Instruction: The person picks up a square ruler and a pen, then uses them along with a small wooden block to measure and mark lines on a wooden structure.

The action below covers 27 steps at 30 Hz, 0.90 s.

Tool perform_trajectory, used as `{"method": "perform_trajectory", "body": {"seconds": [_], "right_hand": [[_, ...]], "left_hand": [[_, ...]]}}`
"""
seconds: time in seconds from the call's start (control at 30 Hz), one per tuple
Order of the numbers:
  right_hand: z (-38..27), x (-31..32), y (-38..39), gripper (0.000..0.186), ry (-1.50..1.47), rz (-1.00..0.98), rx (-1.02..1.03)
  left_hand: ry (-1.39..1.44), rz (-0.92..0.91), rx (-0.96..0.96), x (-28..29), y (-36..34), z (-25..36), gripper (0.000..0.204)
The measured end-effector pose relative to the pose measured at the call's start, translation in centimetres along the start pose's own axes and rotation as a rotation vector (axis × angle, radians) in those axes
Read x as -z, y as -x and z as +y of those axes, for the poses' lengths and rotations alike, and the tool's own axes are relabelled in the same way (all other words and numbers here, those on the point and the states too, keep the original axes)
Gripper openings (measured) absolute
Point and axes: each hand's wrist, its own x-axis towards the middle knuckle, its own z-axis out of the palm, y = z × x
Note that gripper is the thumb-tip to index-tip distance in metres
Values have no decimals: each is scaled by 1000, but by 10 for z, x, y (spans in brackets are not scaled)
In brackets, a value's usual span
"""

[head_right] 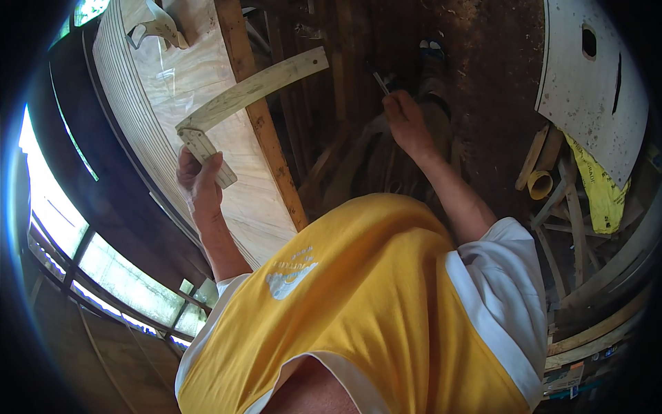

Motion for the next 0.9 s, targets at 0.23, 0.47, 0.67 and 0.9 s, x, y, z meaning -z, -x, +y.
{"method": "perform_trajectory", "body": {"seconds": [0.23,0.47,0.67,0.9], "right_hand": [[23,3,0,22,21,19,14],[25,3,-8,21,-27,70,4],[11,-4,-15,19,21,8,28],[-9,-15,-16,13,-128,63,24]], "left_hand": [[-526,-67,-329,-58,-10,-9,18],[-794,-11,-532,-86,-8,-7,15],[-846,24,-486,-92,-4,-2,18],[-801,36,-396,-98,0,-4,19]]}}
